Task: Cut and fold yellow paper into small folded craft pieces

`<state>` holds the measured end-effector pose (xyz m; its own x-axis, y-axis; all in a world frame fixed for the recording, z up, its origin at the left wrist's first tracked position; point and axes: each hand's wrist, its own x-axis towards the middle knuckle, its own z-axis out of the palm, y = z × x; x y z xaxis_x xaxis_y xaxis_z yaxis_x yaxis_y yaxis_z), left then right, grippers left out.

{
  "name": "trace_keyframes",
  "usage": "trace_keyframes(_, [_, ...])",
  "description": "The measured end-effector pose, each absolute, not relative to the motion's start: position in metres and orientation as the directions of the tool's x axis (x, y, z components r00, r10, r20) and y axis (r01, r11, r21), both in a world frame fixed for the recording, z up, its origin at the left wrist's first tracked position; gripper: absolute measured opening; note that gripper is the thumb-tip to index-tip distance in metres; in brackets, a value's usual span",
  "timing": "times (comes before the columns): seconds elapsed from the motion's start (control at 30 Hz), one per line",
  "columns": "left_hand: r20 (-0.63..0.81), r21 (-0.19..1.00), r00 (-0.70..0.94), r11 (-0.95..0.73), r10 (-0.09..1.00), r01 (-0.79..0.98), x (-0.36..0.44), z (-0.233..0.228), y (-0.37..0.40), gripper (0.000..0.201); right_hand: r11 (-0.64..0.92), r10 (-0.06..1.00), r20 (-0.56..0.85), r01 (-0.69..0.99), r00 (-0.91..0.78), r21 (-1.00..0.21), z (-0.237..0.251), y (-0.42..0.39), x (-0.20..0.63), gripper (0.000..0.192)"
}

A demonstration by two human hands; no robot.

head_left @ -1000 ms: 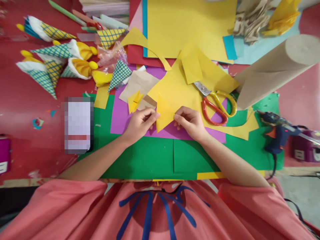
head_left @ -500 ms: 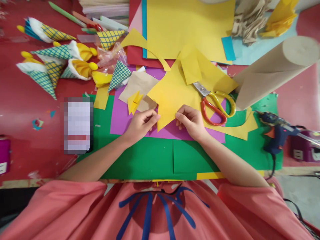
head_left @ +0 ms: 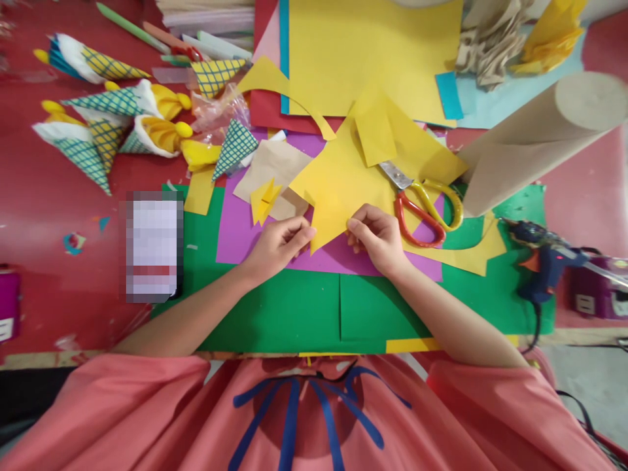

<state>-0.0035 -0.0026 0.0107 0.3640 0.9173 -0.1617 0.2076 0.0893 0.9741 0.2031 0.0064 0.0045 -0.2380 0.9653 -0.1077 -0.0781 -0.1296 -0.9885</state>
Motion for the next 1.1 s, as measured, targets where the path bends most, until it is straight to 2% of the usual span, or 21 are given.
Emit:
trace_keyframes(0.33, [-0.189,0.967,0.367,0.108,0.911,0.229,-0.004,0.01,-0.0015,0.035,-0.117,0.971,-0.097,-0.081,-0.216,-0.99,0.0053,0.0048,0.2038,0.026])
trace_keyframes(0.6, [-0.122,0.944,0.368,-0.007,0.922,0.329,-0.004,0.0103,-0.0011,0.039,-0.117,0.973,-0.104,-0.049,-0.208,-0.992,0.0046,0.0051,0.2035,0.029])
trace_keyframes(0.77, [-0.145,0.963,0.41,0.033,0.901,0.269,-0.0048,0.0109,-0.0013,0.037,-0.123,0.977,-0.109,-0.069,-0.185,-0.99,0.0063,0.0061,0.2038,0.031])
trace_keyframes(1.1, [-0.199,0.953,0.382,0.088,0.903,0.29,-0.0044,0.0098,-0.0016,0.035,-0.115,0.984,-0.103,-0.079,-0.148,-0.99,0.0061,0.0067,0.2033,0.03])
